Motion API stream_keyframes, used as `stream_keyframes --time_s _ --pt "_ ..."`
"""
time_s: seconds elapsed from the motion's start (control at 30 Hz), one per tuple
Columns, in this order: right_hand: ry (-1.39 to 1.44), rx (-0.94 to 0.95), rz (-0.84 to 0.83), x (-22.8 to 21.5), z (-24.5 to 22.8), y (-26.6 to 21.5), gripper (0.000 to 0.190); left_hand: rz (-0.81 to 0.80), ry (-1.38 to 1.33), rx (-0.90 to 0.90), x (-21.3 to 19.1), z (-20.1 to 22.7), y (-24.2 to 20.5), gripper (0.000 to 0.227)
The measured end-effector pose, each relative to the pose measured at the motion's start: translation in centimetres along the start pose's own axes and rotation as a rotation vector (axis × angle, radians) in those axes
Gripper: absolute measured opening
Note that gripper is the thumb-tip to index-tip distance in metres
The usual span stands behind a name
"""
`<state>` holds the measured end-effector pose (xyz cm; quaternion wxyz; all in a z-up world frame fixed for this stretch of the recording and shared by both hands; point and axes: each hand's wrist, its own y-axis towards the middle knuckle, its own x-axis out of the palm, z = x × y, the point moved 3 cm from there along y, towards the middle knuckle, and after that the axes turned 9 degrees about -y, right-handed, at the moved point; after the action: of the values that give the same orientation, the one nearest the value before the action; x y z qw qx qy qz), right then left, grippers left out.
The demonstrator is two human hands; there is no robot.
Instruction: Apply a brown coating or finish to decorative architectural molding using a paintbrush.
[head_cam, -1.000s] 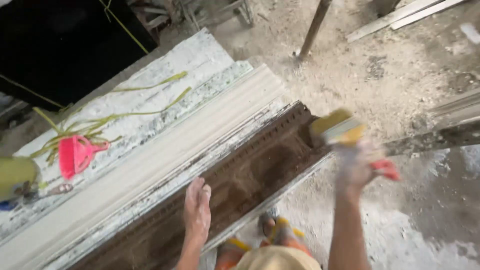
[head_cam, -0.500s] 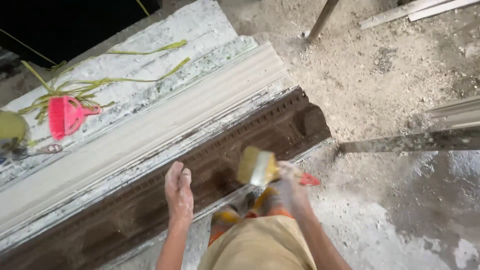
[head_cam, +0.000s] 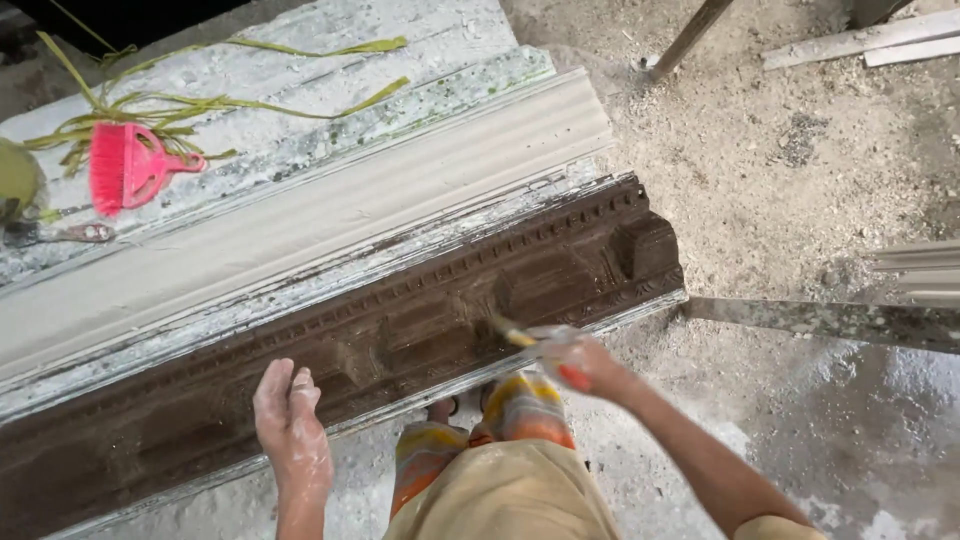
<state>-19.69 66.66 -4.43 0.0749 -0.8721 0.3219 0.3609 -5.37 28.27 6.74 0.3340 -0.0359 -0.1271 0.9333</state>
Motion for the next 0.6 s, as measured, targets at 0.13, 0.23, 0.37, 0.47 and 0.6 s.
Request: stream_keyframes --time_s 0.13,0.23,0.37,0.47,0.6 --pt "-0.451 0.040 -0.147 -9.8 8.0 -5.5 0.026 0.035 -0.024 -0.046 -2.6 -1.8 -0.5 0.048" --pt "-0.487 0.136 -0.213 -17.0 11.3 -9.1 0.030 0.054 0.003 -0.087 -3.7 -2.0 -1.5 0.049" --pt "-0.798 0.551 -0.537 -23.4 18.1 -14.8 0.060 0.053 -0.055 -0.121 -6.8 -3.3 -2.1 0.050" --pt "-0.705 0.548 -0.497 -21.9 20.1 -17.4 0.035 0.169 0.059 -0.186 -8.7 -1.1 -2.5 0.049" --pt "-0.545 0.433 -0.652 -9.4 9.5 -4.6 0.037 0.270 -0.106 -0.222 -15.0 -2.8 -3.0 0.059"
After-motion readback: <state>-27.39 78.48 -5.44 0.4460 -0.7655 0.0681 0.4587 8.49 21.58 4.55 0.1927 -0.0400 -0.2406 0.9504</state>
